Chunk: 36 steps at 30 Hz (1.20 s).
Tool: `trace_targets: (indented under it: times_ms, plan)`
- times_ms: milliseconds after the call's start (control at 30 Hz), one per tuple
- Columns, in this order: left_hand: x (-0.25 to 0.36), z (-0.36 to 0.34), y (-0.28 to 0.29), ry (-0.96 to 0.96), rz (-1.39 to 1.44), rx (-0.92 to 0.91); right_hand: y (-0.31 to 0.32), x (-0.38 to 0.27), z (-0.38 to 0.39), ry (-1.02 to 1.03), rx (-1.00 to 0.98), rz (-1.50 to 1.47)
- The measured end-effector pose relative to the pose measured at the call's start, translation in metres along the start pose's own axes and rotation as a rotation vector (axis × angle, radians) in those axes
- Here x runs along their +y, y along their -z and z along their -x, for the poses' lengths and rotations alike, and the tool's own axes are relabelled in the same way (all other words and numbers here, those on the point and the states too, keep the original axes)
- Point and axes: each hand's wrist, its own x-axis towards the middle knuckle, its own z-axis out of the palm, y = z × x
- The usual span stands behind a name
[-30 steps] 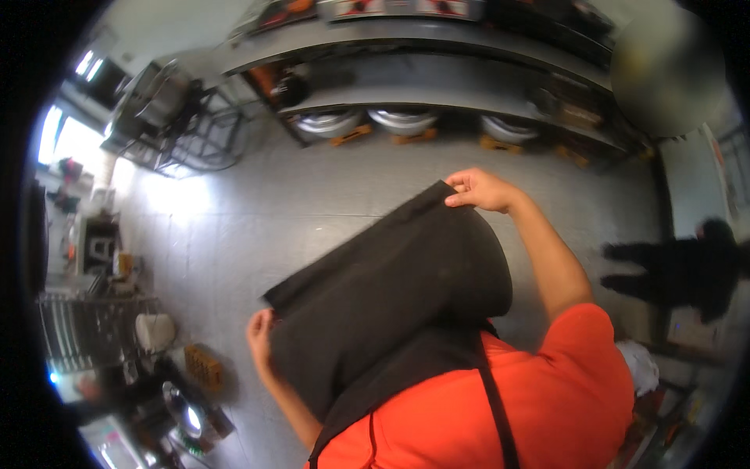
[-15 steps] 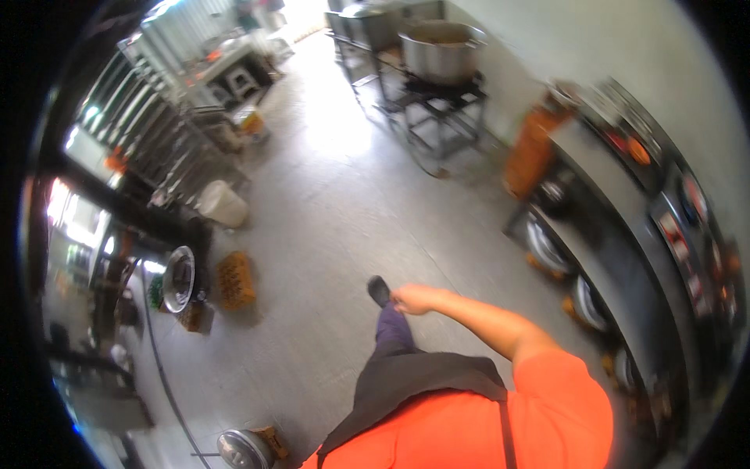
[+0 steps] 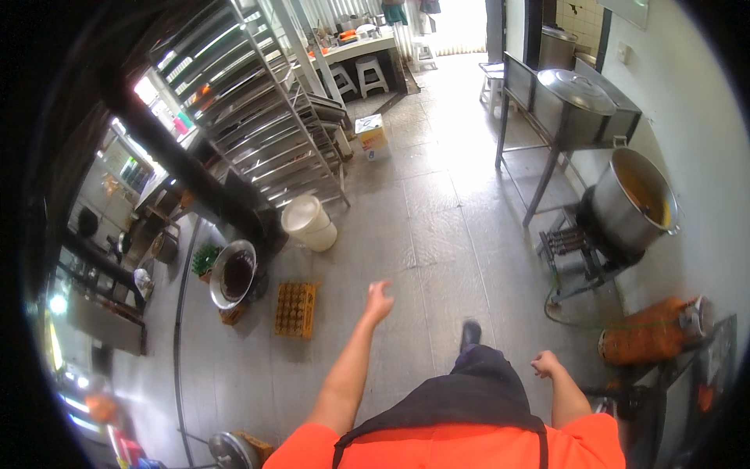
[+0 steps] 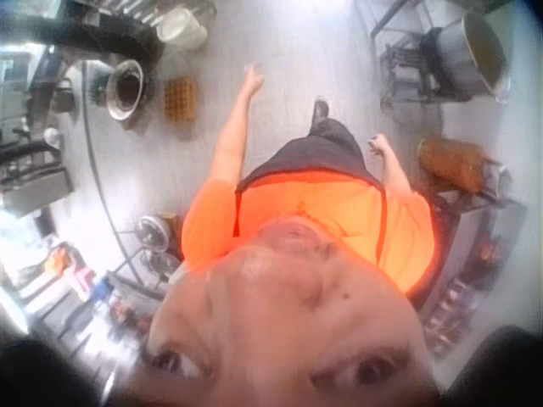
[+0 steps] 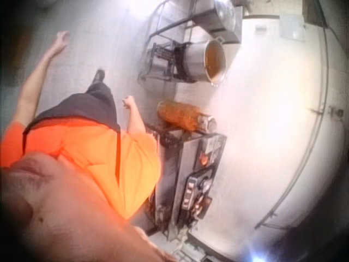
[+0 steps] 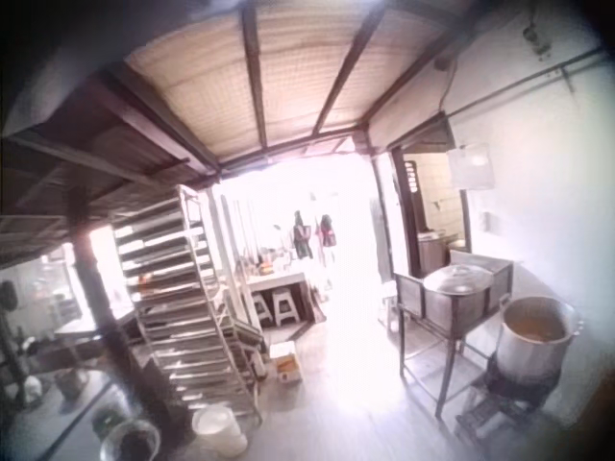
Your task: The person stirs a red mixture in a pan on a gas stove using a spatula. They then walk to a sink area, pick up two orange bowls, and return to the stove to place the bowls on the counter. The person continues to stir the red mixture and a dark liquid in another pan.
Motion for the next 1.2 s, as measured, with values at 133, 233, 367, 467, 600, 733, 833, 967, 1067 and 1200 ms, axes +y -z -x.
trace_targets:
  times_ms: [133, 233, 367, 467, 600, 733, 833, 967, 1067, 1200]
  plan:
    - [0.063, -0.204, 0.015, -0.189, 0.210, -0.030, 0.061, -0.111, -0.105, 0.055, 0.100, -0.126]
    - [0.031, -0.322, -0.003, 0.015, 0.164, -0.107, 0.099, -0.174, -0.232, 0.092, 0.201, -0.092]
    - [-0.091, -0.356, -0.022, 0.447, -0.121, -0.295, 0.106, -0.331, -0.364, 0.041, -0.125, 0.325]
    - [-0.145, -0.348, -0.025, 0.790, -0.016, -0.413, 0.205, -0.565, -0.355, 0.344, -0.110, 0.200]
    - [-0.193, -0.392, -0.040, 1.026, -0.152, -0.554, 0.289, -0.777, -0.486, 0.649, -0.019, 0.020]
    - [-0.194, -0.573, 0.006, 0.906, 0.015, -0.549, 0.369, -0.912, -0.619, 0.548, 0.046, -0.022]
    - [-0.157, -0.840, 0.004, 0.827, -0.205, -0.382, 0.423, -0.992, -0.642, 0.311, 0.007, -0.082]
    - [0.028, -1.199, 0.077, 0.387, 0.166, 0.143, 0.481, -1.060, -0.691, 0.164, -0.084, 0.024]
    - [0.167, -1.403, 0.132, 0.064, 0.293, 0.234, 0.512, -1.129, -0.746, 0.107, -0.091, 0.119]
    - [0.286, -1.566, 0.165, -0.183, 0.346, 0.240, 0.553, -1.106, -0.964, 0.199, 0.018, 0.224]
